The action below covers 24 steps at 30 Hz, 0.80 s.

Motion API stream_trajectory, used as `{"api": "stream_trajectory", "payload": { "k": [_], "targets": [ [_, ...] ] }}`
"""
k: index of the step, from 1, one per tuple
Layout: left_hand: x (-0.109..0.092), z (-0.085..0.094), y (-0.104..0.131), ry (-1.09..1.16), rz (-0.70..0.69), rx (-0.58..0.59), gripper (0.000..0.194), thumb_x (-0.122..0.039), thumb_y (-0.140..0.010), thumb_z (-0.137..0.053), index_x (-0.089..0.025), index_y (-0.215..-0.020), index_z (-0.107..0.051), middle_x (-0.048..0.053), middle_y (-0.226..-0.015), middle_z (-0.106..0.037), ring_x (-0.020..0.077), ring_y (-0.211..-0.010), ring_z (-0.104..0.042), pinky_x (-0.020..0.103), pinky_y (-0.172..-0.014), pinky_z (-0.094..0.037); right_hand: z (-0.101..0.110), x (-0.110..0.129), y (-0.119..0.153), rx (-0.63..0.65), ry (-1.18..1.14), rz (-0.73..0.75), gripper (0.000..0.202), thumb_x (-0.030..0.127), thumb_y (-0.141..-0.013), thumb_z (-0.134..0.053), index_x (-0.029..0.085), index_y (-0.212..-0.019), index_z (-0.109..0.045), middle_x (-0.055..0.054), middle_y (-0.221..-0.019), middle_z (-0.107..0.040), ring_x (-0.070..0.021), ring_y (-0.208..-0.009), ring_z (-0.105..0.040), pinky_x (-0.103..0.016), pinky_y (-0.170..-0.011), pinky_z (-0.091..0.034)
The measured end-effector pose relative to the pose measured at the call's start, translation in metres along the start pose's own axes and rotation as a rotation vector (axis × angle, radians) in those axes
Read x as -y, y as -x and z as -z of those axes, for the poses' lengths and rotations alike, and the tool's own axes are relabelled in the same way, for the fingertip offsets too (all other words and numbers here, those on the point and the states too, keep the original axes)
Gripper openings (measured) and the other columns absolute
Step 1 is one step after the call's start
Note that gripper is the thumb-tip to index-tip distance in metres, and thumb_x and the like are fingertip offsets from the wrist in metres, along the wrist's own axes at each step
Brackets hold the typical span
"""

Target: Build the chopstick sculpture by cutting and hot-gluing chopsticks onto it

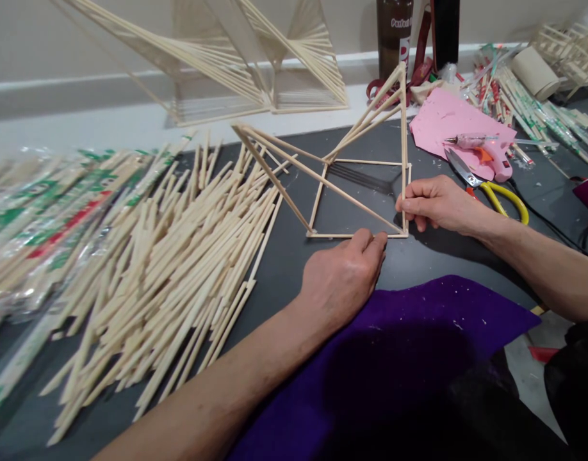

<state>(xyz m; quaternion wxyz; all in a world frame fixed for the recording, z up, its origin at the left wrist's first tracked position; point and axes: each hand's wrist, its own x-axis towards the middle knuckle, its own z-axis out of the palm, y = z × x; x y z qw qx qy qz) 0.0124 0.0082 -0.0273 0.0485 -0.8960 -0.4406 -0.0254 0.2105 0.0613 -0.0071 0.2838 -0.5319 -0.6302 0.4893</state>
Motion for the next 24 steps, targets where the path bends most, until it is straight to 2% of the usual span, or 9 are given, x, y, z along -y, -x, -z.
{"api": "stream_trajectory", "payload": {
  "k": [12,24],
  "targets": [
    [-0.0004,-0.0014,-0.0011,-0.036,-0.005,-0.02,0.033,-0.026,-0.099,-0.042,-0.02,-0.12,-0.068,0.006,-0.089,-0.07,0.0188,-0.068,-0.067,0.028,-0.043,-0.032,0.0021,-0.0067,-0.0053,0.03,0.101,0.047,0.018,0.012,-0.084,-0.057,0.013,-0.067,-0.062,0.004,-0.054,-0.056,-0.0044,-0.042,-0.052,-0.018,-0.044,-0.035],
    [-0.0001,-0.001,-0.0009,-0.032,-0.004,-0.003,0.033,-0.028,-0.099,-0.043,-0.02,-0.121,-0.068,0.006,-0.091,-0.07,0.0197,-0.069,-0.067,0.029,-0.044,-0.035,0.002,-0.0072,-0.005,0.056,0.112,0.085,0.02,0.011,-0.086,-0.054,0.013,-0.067,-0.061,0.004,-0.057,-0.056,-0.0038,-0.041,-0.051,-0.018,-0.045,-0.037]
  ]
}}
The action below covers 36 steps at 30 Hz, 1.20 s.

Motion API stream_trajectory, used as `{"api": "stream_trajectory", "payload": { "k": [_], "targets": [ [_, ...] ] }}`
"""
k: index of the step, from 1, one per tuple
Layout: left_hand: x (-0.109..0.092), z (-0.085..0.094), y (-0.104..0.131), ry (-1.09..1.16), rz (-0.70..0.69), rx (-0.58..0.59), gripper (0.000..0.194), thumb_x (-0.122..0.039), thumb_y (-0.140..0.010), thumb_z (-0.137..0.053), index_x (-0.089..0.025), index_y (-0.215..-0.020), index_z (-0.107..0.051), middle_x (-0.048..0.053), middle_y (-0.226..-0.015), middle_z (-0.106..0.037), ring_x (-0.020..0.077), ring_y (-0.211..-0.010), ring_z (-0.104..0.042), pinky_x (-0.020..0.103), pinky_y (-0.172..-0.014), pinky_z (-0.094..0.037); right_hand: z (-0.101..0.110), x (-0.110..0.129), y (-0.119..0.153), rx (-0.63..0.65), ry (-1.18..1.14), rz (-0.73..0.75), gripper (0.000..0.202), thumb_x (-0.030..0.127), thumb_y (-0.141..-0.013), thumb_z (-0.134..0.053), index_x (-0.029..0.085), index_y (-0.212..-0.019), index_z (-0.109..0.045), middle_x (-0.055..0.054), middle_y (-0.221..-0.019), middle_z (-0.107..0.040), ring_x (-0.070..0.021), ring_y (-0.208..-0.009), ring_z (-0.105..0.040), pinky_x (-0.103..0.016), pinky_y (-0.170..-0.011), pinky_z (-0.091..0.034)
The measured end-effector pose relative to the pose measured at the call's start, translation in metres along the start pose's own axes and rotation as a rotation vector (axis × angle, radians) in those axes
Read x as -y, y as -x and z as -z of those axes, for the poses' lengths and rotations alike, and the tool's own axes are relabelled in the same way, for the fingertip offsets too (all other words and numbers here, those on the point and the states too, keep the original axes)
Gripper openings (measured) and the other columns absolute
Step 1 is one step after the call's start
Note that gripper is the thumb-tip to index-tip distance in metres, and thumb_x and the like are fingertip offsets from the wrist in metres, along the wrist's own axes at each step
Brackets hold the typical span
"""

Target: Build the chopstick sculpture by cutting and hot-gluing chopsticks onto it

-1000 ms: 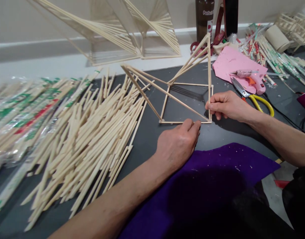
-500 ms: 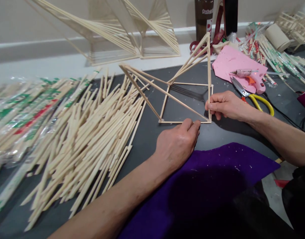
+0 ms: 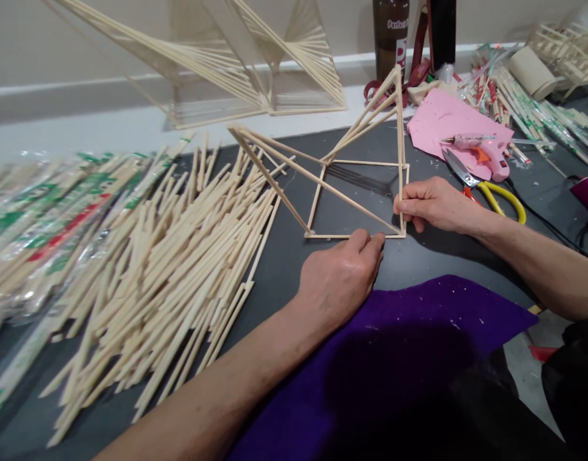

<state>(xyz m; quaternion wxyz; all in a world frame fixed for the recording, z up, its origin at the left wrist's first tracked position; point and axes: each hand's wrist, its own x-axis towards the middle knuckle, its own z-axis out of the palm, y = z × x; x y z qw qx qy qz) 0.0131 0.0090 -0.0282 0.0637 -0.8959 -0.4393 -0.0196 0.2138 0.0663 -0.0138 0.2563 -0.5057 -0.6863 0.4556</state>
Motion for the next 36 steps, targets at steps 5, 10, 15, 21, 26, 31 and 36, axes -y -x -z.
{"api": "stream_trajectory", "payload": {
  "k": [5,10,15,21,26,31,36],
  "targets": [
    [-0.0005,-0.001,0.0,0.008,0.009,0.014,0.034,-0.028,-0.099,-0.043,-0.021,-0.122,-0.067,0.007,-0.092,-0.07,0.0197,-0.069,-0.067,0.028,-0.044,-0.036,0.0,0.0003,0.0006,-0.006,0.02,0.004,0.021,0.01,-0.086,-0.054,0.013,-0.067,-0.061,0.004,-0.058,-0.056,-0.0037,-0.042,-0.052,-0.017,-0.046,-0.037],
    [-0.0008,-0.0011,0.0003,0.018,0.007,0.006,0.034,-0.028,-0.099,-0.043,-0.021,-0.122,-0.067,0.007,-0.092,-0.07,0.0201,-0.07,-0.067,0.028,-0.044,-0.036,0.0002,-0.001,0.0002,0.002,0.024,0.02,0.021,0.011,-0.087,-0.054,0.013,-0.067,-0.061,0.004,-0.058,-0.056,-0.0036,-0.043,-0.052,-0.017,-0.047,-0.038],
    [-0.0006,0.001,0.0001,-0.001,0.008,0.014,0.033,-0.029,-0.099,-0.044,-0.02,-0.121,-0.068,0.006,-0.091,-0.07,0.0205,-0.07,-0.068,0.029,-0.044,-0.035,-0.0001,-0.002,0.0001,-0.001,0.03,0.018,0.021,0.012,-0.087,-0.054,0.013,-0.066,-0.061,0.004,-0.056,-0.057,-0.0039,-0.044,-0.052,-0.017,-0.046,-0.036],
    [-0.0008,0.0003,-0.0013,-0.009,0.001,0.008,0.033,-0.028,-0.099,-0.044,-0.021,-0.121,-0.067,0.006,-0.091,-0.07,0.0203,-0.07,-0.069,0.029,-0.044,-0.034,-0.0008,-0.0027,0.0,-0.008,0.028,0.025,0.021,0.014,-0.086,-0.054,0.013,-0.067,-0.061,0.004,-0.055,-0.057,-0.0041,-0.044,-0.053,-0.018,-0.047,-0.036],
    [-0.001,-0.0006,-0.0014,-0.016,-0.001,-0.005,0.034,-0.028,-0.1,-0.042,-0.02,-0.121,-0.067,0.006,-0.091,-0.07,0.0202,-0.069,-0.069,0.03,-0.044,-0.034,-0.0014,-0.0052,-0.0004,-0.011,0.042,0.024,0.02,0.015,-0.086,-0.054,0.013,-0.069,-0.063,0.004,-0.052,-0.057,-0.0047,-0.044,-0.052,-0.018,-0.048,-0.036],
    [-0.0005,-0.0006,-0.0007,-0.015,0.002,0.004,0.035,-0.027,-0.1,-0.042,-0.02,-0.122,-0.067,0.006,-0.091,-0.07,0.0203,-0.07,-0.069,0.03,-0.044,-0.037,-0.0009,-0.0061,0.0,-0.008,0.051,0.034,0.02,0.017,-0.086,-0.053,0.013,-0.069,-0.062,0.004,-0.051,-0.057,-0.0049,-0.044,-0.052,-0.018,-0.049,-0.036],
    [-0.0009,0.0006,-0.0008,-0.005,0.002,0.015,0.036,-0.027,-0.1,-0.04,-0.02,-0.122,-0.067,0.007,-0.091,-0.07,0.0211,-0.07,-0.069,0.031,-0.044,-0.038,-0.0005,-0.0032,0.0006,0.0,0.054,0.035,0.02,0.017,-0.086,-0.053,0.013,-0.068,-0.062,0.004,-0.051,-0.057,-0.0045,-0.044,-0.05,-0.018,-0.048,-0.035]
  ]
}}
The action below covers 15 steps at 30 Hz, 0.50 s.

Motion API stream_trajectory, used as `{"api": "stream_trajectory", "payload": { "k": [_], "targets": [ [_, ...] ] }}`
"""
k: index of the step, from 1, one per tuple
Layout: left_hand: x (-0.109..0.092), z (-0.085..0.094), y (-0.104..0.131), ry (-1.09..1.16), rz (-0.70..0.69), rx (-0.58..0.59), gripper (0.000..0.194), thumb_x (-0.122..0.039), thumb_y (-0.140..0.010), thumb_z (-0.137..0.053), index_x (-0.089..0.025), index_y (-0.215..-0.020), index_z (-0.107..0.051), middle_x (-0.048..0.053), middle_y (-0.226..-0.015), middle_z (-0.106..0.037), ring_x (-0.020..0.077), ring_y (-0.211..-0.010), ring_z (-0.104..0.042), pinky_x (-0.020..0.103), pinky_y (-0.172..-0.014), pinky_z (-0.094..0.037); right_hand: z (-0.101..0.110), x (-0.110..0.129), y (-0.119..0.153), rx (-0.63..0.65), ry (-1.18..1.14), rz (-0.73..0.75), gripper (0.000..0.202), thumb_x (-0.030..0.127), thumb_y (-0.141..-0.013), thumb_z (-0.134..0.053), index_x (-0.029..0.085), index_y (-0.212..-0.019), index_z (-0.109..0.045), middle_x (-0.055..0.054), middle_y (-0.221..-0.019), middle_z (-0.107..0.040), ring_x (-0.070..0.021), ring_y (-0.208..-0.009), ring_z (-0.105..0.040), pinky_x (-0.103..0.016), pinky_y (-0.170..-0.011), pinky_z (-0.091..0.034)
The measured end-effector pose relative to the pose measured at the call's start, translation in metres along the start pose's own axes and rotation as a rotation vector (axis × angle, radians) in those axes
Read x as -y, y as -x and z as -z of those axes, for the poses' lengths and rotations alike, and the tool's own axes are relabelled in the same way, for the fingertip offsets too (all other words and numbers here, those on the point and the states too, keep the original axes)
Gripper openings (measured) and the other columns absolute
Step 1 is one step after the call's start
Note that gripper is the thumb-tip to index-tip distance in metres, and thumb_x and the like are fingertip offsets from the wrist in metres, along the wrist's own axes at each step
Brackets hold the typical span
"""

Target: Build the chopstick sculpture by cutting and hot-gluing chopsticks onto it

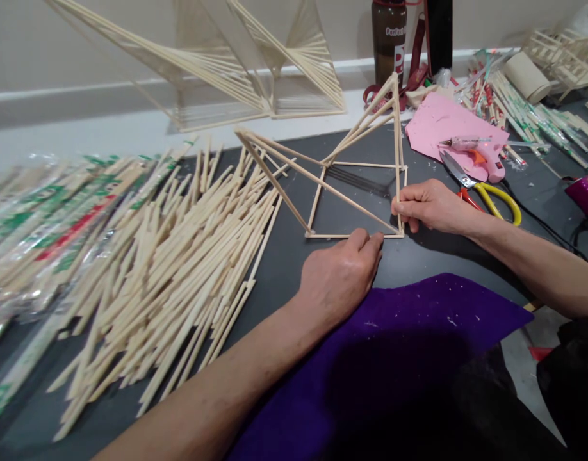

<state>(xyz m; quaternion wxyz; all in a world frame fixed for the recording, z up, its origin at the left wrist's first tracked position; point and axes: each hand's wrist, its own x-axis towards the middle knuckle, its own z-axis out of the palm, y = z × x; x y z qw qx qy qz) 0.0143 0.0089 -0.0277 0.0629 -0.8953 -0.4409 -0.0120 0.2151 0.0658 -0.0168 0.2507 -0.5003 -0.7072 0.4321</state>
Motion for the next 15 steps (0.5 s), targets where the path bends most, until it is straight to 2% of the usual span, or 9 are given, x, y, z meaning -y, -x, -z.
{"api": "stream_trajectory", "payload": {
  "k": [9,15],
  "targets": [
    [-0.0005,0.0017,-0.0004,0.028,0.014,0.02,0.036,-0.028,-0.1,-0.04,-0.02,-0.122,-0.067,0.008,-0.092,-0.07,0.0205,-0.071,-0.068,0.029,-0.046,-0.038,-0.0004,-0.0022,-0.0002,-0.005,0.005,0.007,0.02,0.017,-0.085,-0.052,0.014,-0.068,-0.062,0.004,-0.053,-0.058,-0.0054,-0.045,-0.052,-0.019,-0.05,-0.037],
    [-0.0007,0.001,-0.0007,0.042,0.021,0.03,0.036,-0.028,-0.1,-0.038,-0.02,-0.121,-0.067,0.008,-0.094,-0.07,0.0203,-0.073,-0.068,0.028,-0.046,-0.038,-0.0015,0.0021,0.001,-0.014,-0.033,-0.009,0.02,0.015,-0.084,-0.054,0.014,-0.065,-0.06,0.005,-0.052,-0.056,-0.003,-0.041,-0.047,-0.018,-0.047,-0.035]
  ]
}}
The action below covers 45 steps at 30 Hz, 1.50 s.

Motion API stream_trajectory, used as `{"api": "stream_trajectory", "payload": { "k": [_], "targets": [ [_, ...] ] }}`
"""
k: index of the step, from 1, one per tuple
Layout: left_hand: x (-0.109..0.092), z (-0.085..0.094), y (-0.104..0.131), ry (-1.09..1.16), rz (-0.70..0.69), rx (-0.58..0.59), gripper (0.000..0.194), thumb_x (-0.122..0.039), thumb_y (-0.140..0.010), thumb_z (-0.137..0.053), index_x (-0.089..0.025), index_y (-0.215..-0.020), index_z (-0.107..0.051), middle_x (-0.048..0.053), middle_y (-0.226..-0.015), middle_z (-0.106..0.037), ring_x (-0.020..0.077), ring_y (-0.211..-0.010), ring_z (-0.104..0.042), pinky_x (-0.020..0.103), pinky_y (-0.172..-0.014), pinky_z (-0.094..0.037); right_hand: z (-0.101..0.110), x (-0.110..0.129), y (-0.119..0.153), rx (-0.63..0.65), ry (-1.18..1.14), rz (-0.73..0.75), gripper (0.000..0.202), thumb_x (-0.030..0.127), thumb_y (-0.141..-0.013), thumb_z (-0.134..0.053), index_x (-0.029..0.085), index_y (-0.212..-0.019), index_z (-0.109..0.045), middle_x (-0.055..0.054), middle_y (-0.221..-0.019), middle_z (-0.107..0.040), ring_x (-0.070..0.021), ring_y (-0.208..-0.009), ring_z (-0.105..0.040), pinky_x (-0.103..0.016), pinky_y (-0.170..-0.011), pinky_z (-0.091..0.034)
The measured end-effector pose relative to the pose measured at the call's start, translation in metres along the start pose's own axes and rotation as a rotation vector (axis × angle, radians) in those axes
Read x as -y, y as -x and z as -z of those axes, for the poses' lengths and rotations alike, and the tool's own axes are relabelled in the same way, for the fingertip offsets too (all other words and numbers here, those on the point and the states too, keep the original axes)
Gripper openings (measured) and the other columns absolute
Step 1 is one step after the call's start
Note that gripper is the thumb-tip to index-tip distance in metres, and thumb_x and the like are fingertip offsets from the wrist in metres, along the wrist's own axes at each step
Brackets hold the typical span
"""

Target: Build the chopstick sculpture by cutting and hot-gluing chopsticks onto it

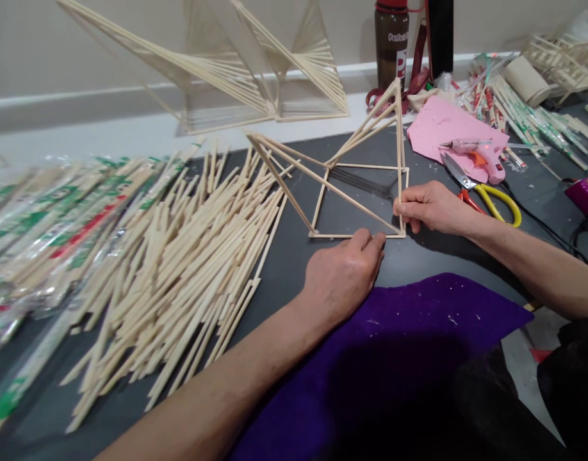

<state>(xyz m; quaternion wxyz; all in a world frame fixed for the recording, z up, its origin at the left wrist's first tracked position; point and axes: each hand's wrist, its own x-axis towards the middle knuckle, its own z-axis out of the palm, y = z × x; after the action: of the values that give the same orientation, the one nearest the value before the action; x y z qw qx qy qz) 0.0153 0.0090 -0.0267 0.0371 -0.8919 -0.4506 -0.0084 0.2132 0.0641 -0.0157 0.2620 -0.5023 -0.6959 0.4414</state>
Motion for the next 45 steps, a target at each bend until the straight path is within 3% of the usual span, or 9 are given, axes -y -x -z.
{"api": "stream_trajectory", "payload": {
  "k": [8,14,21,27,35,45],
  "targets": [
    [0.001,0.002,0.0,0.002,0.006,0.015,0.037,-0.029,-0.1,-0.038,-0.02,-0.122,-0.066,0.009,-0.095,-0.07,0.0203,-0.072,-0.067,0.028,-0.048,-0.039,0.008,0.003,0.008,-0.031,-0.01,-0.141,0.013,0.023,-0.079,-0.061,0.013,-0.075,-0.069,0.004,-0.046,-0.055,-0.0046,-0.039,-0.044,-0.018,-0.037,-0.028],
    [0.004,0.005,-0.006,0.045,0.042,-0.006,0.033,-0.029,-0.098,-0.043,-0.022,-0.115,-0.07,0.008,-0.093,-0.07,0.0189,-0.073,-0.068,0.027,-0.051,-0.041,0.018,-0.007,0.014,-0.117,-0.041,-0.073,0.009,0.021,-0.075,-0.064,0.014,-0.07,-0.066,-0.002,-0.062,-0.064,-0.0062,-0.048,-0.054,-0.017,-0.036,-0.029],
    [0.008,0.004,-0.016,0.008,0.1,-0.022,0.035,-0.031,-0.1,-0.04,-0.02,-0.104,-0.072,0.009,-0.099,-0.072,0.021,-0.078,-0.07,0.028,-0.053,-0.04,0.017,-0.009,0.016,-0.113,-0.019,-0.06,0.011,0.017,-0.077,-0.06,0.015,-0.066,-0.063,-0.001,-0.062,-0.062,-0.006,-0.047,-0.052,-0.02,-0.042,-0.035],
    [0.01,-0.002,-0.02,-0.038,0.079,-0.078,0.035,-0.025,-0.099,-0.039,-0.017,-0.095,-0.073,0.012,-0.09,-0.071,0.0222,-0.075,-0.068,0.029,-0.052,-0.036,0.019,-0.01,0.017,-0.147,-0.002,-0.062,0.012,0.018,-0.077,-0.059,0.016,-0.067,-0.063,-0.001,-0.063,-0.063,-0.0071,-0.047,-0.053,-0.023,-0.048,-0.038],
    [0.017,-0.004,-0.032,-0.098,0.069,-0.147,0.037,-0.026,-0.1,-0.037,-0.016,-0.092,-0.072,0.012,-0.087,-0.07,0.0205,-0.073,-0.065,0.029,-0.051,-0.031,0.018,-0.016,0.015,-0.159,0.017,-0.056,0.013,0.017,-0.079,-0.057,0.015,-0.068,-0.062,-0.002,-0.065,-0.063,-0.0063,-0.047,-0.052,-0.023,-0.05,-0.041],
    [0.016,0.005,-0.025,-0.039,0.128,-0.134,0.034,-0.031,-0.1,-0.041,-0.018,-0.094,-0.072,0.009,-0.091,-0.071,0.0181,-0.073,-0.065,0.028,-0.05,-0.028,0.017,-0.018,0.017,-0.139,0.156,-0.034,0.016,0.022,-0.081,-0.056,0.013,-0.078,-0.069,0.0,-0.065,-0.064,-0.0069,-0.047,-0.056,-0.022,-0.053,-0.043]
  ]
}}
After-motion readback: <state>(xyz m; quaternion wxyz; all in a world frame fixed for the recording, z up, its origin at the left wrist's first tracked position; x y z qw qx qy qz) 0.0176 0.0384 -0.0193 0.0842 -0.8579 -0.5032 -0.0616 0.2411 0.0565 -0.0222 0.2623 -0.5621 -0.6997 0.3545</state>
